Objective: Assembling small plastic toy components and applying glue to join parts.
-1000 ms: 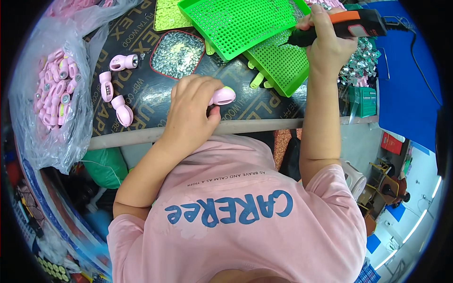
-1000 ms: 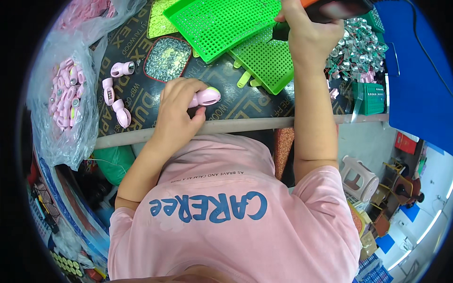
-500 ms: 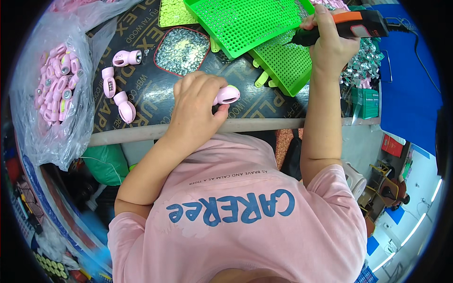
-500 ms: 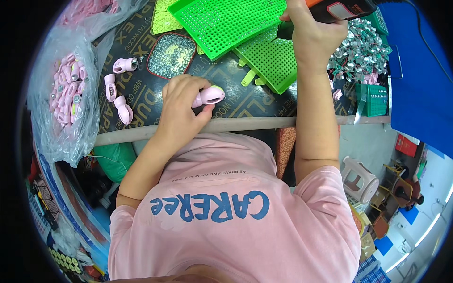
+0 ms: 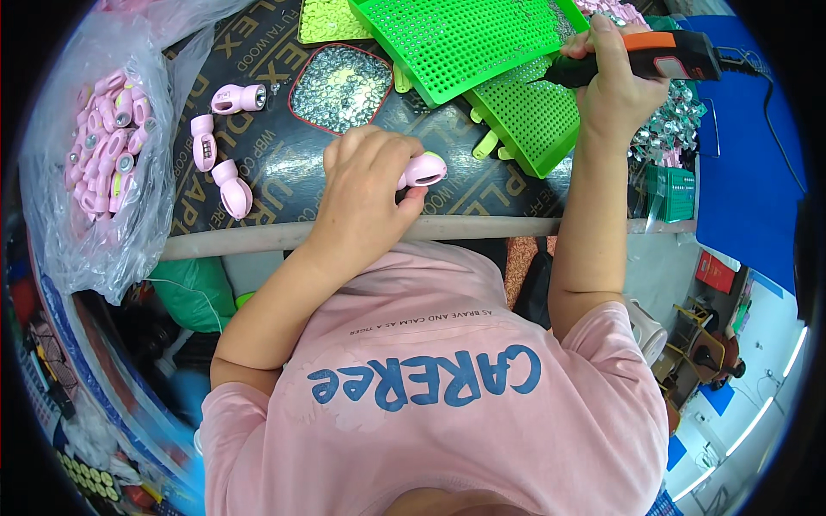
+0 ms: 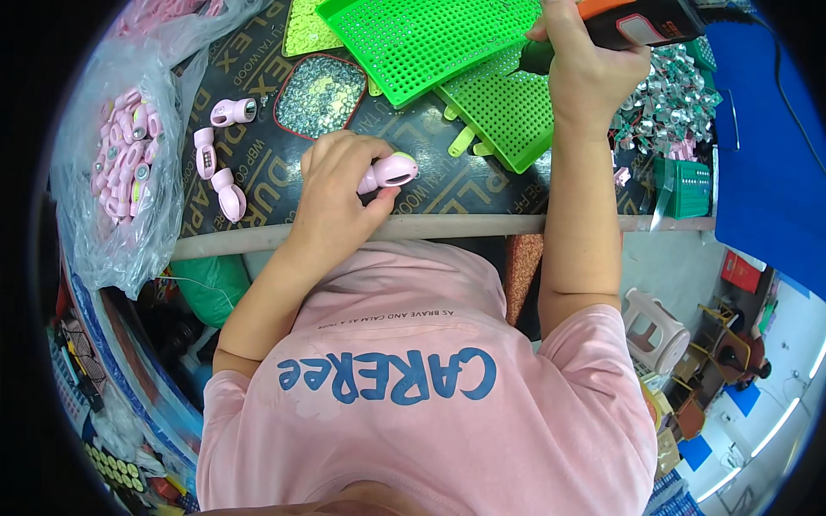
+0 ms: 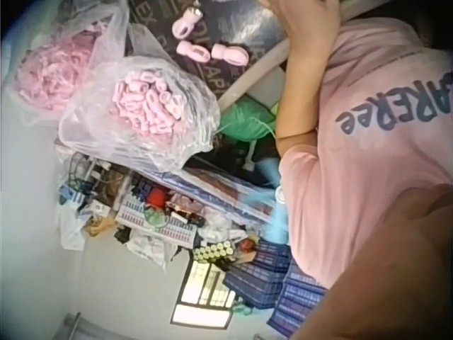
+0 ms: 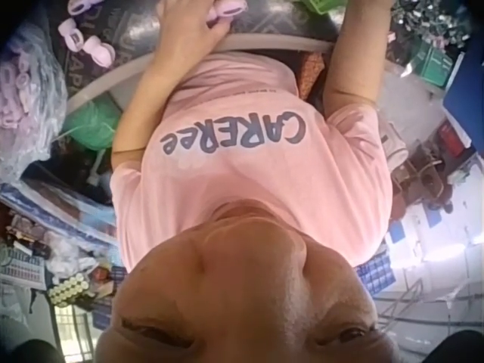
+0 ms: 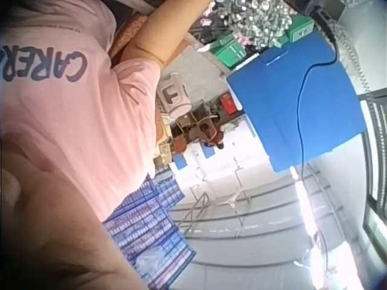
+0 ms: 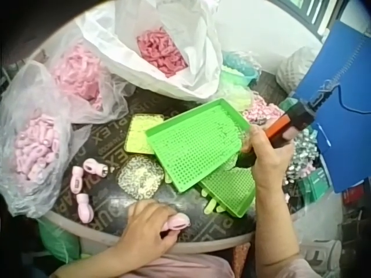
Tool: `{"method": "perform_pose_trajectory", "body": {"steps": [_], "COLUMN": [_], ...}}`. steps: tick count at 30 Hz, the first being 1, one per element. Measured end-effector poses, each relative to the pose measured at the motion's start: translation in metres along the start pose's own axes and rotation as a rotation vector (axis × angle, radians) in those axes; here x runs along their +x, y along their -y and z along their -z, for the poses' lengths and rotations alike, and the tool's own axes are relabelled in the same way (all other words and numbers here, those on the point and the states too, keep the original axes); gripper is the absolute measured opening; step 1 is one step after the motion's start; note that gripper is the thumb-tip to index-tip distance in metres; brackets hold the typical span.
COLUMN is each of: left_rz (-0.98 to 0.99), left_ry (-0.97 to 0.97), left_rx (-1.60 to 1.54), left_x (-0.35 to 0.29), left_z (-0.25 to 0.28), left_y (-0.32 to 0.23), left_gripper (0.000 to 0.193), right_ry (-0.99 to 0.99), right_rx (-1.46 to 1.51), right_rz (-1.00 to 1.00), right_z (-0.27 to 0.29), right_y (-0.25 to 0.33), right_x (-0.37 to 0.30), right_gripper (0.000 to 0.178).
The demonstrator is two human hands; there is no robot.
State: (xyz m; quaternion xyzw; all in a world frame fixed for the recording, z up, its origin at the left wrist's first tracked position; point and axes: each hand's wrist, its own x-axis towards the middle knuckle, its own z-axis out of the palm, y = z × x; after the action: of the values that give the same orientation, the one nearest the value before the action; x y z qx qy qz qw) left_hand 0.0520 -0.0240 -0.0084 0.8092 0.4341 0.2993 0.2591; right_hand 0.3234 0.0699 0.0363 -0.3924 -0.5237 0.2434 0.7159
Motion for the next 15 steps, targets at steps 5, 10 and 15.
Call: {"method": "perform_pose_trajectory", "body": {"steps": [5, 10, 15], "left_rz": [0.001, -0.004, -0.016], "left_ry": [-0.004, -0.012, -0.008], "left_rx": [0.001, 0.007, 0.000], "left_x": [-0.001, -0.002, 0.000], "left_z": [0.000, 0.000, 0.000], "left_y": [0.001, 0.002, 0.002], "left_gripper": [0.040, 0.039, 0.038], "right_ry": [0.011, 0.025, -0.056], "right_rx": [0.041, 0.035, 0.033], "right_rz": [-0.023, -0.026, -0.045], "right_z": [-0.001, -0.002, -0.003], "right_y": [0.001, -0.001, 0.017], "right_x": [-0.001, -0.001, 0.002], "right_gripper": [0.014, 0.014, 0.012]}}
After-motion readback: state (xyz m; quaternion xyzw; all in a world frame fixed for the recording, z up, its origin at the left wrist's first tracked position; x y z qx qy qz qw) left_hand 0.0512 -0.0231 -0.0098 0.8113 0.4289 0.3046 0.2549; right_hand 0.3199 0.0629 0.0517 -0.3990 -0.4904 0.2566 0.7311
